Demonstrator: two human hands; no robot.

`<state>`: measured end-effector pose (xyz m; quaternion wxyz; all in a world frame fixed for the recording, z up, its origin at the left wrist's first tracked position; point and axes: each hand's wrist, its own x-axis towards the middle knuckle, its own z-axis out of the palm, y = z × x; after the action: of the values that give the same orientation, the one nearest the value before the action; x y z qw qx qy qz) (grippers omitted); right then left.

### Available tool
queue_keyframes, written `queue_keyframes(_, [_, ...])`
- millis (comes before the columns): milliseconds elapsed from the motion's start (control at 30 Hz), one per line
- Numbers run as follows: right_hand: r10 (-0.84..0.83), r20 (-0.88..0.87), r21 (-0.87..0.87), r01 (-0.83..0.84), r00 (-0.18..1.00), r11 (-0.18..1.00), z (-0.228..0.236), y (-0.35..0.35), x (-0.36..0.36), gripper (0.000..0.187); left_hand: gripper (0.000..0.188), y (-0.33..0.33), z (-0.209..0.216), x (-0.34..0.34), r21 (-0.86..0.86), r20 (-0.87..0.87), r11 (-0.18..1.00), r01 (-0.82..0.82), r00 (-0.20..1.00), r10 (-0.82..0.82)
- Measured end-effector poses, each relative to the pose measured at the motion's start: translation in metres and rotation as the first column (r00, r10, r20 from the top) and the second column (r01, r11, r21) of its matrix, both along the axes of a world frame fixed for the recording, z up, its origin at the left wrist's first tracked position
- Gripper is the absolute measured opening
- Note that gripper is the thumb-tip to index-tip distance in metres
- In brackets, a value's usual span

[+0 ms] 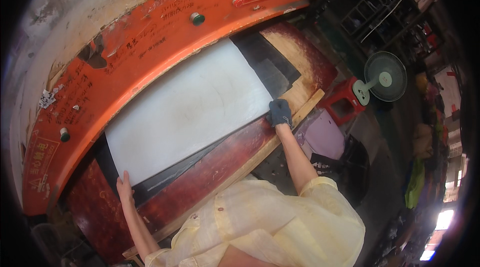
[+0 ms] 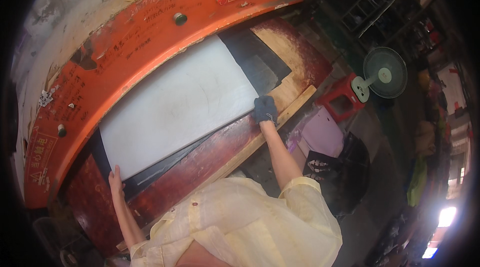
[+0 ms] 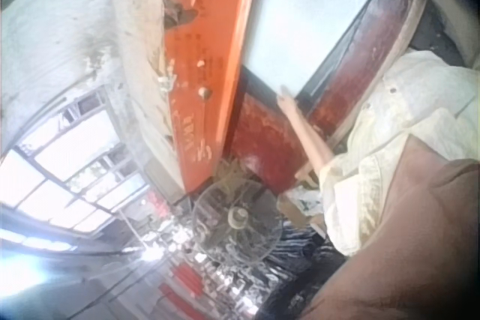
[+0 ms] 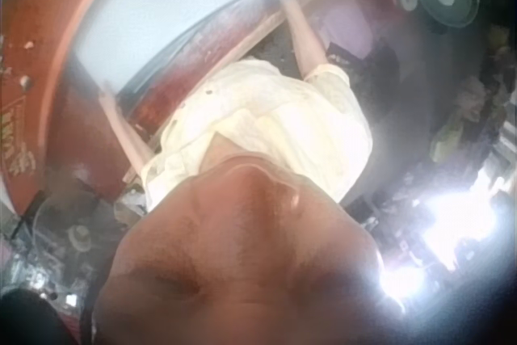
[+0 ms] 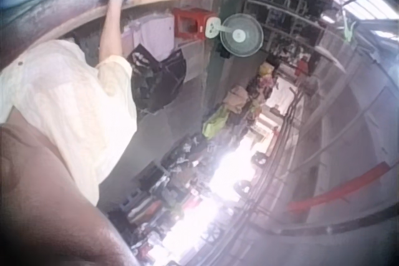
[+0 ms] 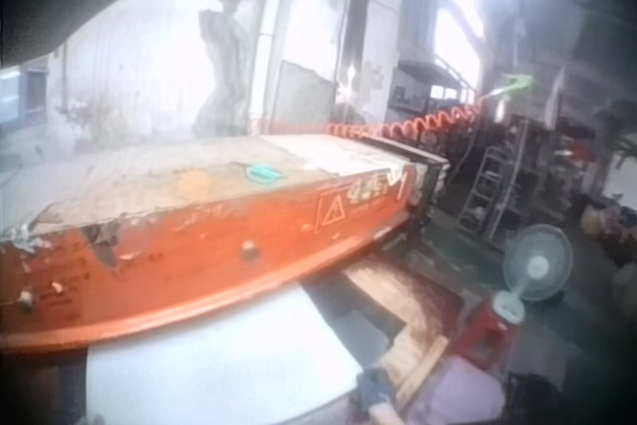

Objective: The person unpacks a plastic bag containing dark material, then uses a handheld tool to scrape debris from a white board on an orange machine. They wipe the board with a cloth, handle a small paper note, and continue scraping and wiping the board surface.

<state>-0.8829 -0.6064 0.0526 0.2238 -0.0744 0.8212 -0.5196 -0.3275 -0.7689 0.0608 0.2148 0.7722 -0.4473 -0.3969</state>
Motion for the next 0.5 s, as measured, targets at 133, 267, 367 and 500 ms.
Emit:
queue_keyframes(133, [-0.027, -0.027, -0.063, 0.026, 0.999, 0.998, -0.022, -0.003, -0.014, 0.033, 0.054, 0.011, 0.013, -0.005, 0.002, -0.036, 0.996, 0.087, 0.996, -0.087])
queue_keyframes(267, [-0.006, -0.163, -0.035, 0.0, 0.987, 0.999, -0.028, -0.01, -0.028, 0.04, 0.052, 0.023, 0.018, -0.013, -0.031, 0.008, 0.992, 0.12, 0.993, -0.12])
queue_keyframes(367, [0.094, -0.225, 0.099, -0.073, 0.97, 0.992, -0.025, -0.01, -0.036, 0.046, 0.052, 0.025, 0.014, -0.014, -0.06, -0.031, 0.993, 0.097, 0.995, -0.099])
queue_keyframes(500, [0.175, -0.225, 0.259, -0.114, 0.959, 0.959, -0.029, -0.01, -0.045, 0.048, 0.054, 0.018, -0.004, -0.01, -0.036, -0.057, 0.998, 0.044, 0.997, -0.046])
